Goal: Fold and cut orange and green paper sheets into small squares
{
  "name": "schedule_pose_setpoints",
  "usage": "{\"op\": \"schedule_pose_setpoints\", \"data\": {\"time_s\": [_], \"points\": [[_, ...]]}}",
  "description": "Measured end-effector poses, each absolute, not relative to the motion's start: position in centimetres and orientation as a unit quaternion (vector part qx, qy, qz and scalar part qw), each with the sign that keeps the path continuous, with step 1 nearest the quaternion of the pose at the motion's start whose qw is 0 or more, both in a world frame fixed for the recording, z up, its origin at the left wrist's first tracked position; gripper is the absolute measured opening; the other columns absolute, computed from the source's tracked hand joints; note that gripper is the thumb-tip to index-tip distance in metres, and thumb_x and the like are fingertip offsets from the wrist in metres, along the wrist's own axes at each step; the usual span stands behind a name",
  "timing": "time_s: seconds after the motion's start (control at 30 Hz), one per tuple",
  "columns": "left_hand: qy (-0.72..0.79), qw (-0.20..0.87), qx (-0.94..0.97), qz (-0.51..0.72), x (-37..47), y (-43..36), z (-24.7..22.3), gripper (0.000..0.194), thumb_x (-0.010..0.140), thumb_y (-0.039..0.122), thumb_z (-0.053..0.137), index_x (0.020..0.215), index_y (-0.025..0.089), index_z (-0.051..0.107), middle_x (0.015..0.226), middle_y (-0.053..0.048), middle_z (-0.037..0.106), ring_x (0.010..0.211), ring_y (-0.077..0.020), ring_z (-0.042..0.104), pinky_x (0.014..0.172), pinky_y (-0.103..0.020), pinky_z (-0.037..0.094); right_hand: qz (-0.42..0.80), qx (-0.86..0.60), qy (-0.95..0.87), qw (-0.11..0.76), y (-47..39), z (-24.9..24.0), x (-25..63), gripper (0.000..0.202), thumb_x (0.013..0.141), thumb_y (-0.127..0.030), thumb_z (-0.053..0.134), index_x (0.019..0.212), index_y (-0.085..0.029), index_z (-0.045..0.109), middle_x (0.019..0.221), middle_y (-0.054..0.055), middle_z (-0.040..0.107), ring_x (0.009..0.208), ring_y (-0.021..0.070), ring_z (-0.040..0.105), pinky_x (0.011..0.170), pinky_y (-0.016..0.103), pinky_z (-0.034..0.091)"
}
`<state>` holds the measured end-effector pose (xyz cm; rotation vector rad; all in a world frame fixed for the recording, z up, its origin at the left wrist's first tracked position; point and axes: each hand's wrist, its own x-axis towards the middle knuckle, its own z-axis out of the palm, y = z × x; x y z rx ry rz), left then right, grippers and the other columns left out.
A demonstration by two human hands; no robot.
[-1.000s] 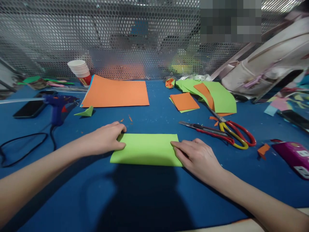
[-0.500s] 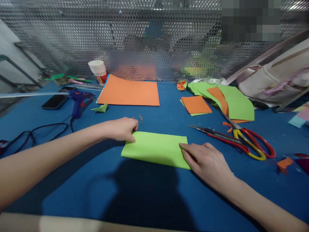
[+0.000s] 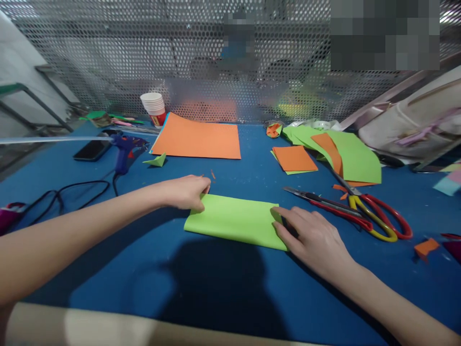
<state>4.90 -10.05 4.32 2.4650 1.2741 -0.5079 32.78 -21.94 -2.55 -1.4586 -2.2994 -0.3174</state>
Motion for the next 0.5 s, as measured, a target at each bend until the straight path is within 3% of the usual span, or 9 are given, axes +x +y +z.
{"op": "schedule_pose_setpoints", "data": {"time_s": [0.1, 0.2, 0.33, 0.43, 0.5], "points": [[0.467, 0.210, 0.839, -0.181, 5.0, -10.1, 4.6, 0.028, 0.063, 0.025, 0.065, 0.089, 0.018, 0.057, 0.081, -0.004, 0.062, 0.071, -0.0199, 0.055, 0.053, -0.026, 0.032, -0.090, -0.536, -0.818, 0.190, -21.7, -2.6, 32.9, 0.032, 0.096, -0.032, 0.046, 0.111, -0.013, 0.066, 0.093, 0.011, 0.069, 0.084, 0.0248, 0.065, 0.071, 0.035, 0.047], [0.479, 0.248, 0.826, -0.162, 4.9, -10.3, 4.8, 0.013, 0.062, 0.023, 0.064, 0.070, 0.020, 0.054, 0.066, 0.000, 0.056, 0.062, -0.0165, 0.050, 0.053, -0.026, 0.030, -0.042, -0.541, -0.815, 0.203, -21.4, -2.5, 33.1, 0.036, 0.093, -0.034, 0.048, 0.119, -0.013, 0.062, 0.114, 0.014, 0.067, 0.105, 0.0296, 0.062, 0.086, 0.042, 0.050], [0.480, 0.270, 0.834, -0.026, 4.2, -11.6, 5.0, 0.008, 0.065, 0.025, 0.058, 0.061, 0.020, 0.054, 0.067, 0.001, 0.057, 0.065, -0.0156, 0.050, 0.058, -0.026, 0.033, 0.083, -0.572, -0.766, 0.282, -20.9, -1.5, 33.3, 0.048, 0.089, -0.042, 0.053, 0.129, -0.016, 0.055, 0.133, 0.015, 0.060, 0.125, 0.0307, 0.054, 0.103, 0.048, 0.044], [0.489, 0.313, 0.808, 0.098, 3.6, -13.0, 5.3, 0.012, 0.069, 0.030, 0.056, 0.071, 0.019, 0.061, 0.073, 0.001, 0.062, 0.069, -0.0155, 0.054, 0.060, -0.025, 0.037, 0.230, -0.624, -0.658, 0.354, -20.7, -0.3, 33.2, 0.053, 0.083, -0.049, 0.061, 0.128, -0.022, 0.056, 0.129, 0.011, 0.063, 0.117, 0.0290, 0.059, 0.096, 0.045, 0.049], [0.505, 0.339, 0.778, 0.155, 3.4, -14.1, 5.4, 0.014, 0.071, 0.032, 0.057, 0.071, 0.019, 0.060, 0.066, 0.003, 0.059, 0.063, -0.0131, 0.051, 0.056, -0.023, 0.036, 0.345, -0.624, -0.581, 0.392, -20.6, 0.4, 33.0, 0.047, 0.078, -0.054, 0.066, 0.112, -0.023, 0.065, 0.111, 0.009, 0.070, 0.101, 0.0269, 0.065, 0.085, 0.040, 0.053]]}}
